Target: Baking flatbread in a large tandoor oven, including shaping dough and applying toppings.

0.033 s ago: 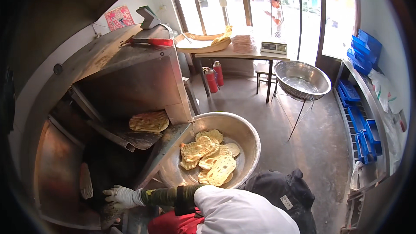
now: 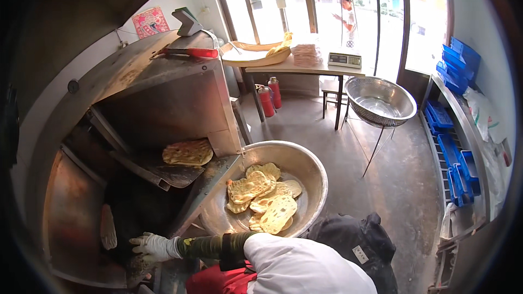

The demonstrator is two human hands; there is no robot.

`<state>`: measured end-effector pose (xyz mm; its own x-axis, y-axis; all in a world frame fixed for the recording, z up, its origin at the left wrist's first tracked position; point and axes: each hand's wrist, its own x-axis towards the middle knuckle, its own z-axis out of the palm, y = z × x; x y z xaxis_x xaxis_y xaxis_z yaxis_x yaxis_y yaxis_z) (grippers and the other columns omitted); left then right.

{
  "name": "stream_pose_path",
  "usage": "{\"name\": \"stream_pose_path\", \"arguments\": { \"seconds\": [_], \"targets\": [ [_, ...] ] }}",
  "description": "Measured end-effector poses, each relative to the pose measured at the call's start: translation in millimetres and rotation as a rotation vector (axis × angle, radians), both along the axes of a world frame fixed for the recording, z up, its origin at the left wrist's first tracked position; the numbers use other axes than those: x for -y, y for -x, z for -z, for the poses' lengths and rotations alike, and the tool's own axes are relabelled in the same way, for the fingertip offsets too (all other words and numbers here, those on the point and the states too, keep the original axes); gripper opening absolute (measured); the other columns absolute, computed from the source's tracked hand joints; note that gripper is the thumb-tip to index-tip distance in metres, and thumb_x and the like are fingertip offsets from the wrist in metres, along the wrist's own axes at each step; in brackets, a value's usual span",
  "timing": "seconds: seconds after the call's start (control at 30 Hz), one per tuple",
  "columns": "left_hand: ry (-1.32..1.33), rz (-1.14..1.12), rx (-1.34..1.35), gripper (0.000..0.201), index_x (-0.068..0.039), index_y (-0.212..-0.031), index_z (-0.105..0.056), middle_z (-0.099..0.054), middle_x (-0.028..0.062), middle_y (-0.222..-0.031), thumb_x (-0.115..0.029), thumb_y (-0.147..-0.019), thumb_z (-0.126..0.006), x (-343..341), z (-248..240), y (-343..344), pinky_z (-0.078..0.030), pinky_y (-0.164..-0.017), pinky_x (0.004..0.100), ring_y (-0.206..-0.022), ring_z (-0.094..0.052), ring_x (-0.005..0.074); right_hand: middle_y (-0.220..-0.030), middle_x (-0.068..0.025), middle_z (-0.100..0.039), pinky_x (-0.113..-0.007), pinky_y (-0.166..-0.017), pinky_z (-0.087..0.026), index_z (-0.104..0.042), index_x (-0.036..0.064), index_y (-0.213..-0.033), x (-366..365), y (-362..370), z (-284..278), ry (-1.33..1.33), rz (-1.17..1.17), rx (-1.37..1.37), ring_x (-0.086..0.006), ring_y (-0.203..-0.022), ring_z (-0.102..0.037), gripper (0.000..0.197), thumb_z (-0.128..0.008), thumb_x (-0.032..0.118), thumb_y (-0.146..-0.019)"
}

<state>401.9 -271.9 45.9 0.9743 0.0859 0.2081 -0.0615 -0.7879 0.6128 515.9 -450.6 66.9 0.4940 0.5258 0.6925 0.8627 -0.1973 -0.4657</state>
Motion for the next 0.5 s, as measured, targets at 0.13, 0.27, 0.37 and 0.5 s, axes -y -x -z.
{"name": "stream_pose_path", "arguments": {
  "seconds": [0.13,0.27,0.37,0.5],
  "targets": [
    [0.01,-0.006,0.0,0.037,-0.004,-0.124,-0.05,-0.058,0.0146,-0.115,-0.017,-0.089,-0.048,-2,-1,3,-0.047,-0.089,0.0368,-0.105,-0.057,0.0279,-0.134,-0.0227,-0.041,-0.046,-0.099,-0.034,-0.056,0.004,-0.117,-3,-1,2,0.036,-0.015,-0.021,-0.0351,-0.12,-0.045,0.047,-0.059,0.027,-0.077],
    [0.027,-0.017,-0.002,0.037,-0.004,-0.124,-0.05,-0.058,0.0143,-0.115,-0.017,-0.089,-0.048,-6,1,6,-0.047,-0.089,0.0367,-0.105,-0.057,0.0277,-0.135,-0.0223,-0.039,-0.049,-0.1,-0.033,-0.052,0.0041,-0.119,-8,-2,7,0.092,-0.048,-0.025,-0.0352,-0.121,-0.043,0.046,-0.057,0.027,-0.08],
    [0.038,-0.021,-0.007,0.037,-0.004,-0.124,-0.05,-0.058,0.014,-0.115,-0.017,-0.089,-0.048,-10,2,7,-0.047,-0.089,0.0366,-0.105,-0.057,0.0276,-0.137,-0.0223,-0.038,-0.053,-0.101,-0.032,-0.049,0.004,-0.123,-11,-2,7,0.141,-0.067,-0.037,-0.0354,-0.121,-0.044,0.046,-0.055,0.027,-0.083],
    [0.055,-0.029,-0.013,0.038,-0.004,-0.125,-0.05,-0.058,0.0137,-0.115,-0.018,-0.09,-0.048,-18,6,11,-0.046,-0.089,0.0366,-0.105,-0.056,0.0275,-0.137,-0.0231,-0.037,-0.052,-0.1,-0.033,-0.046,0.0046,-0.126,-17,2,7,0.195,-0.093,-0.08,-0.0369,-0.119,-0.044,0.05,-0.054,0.027,-0.083]
  ]
}}
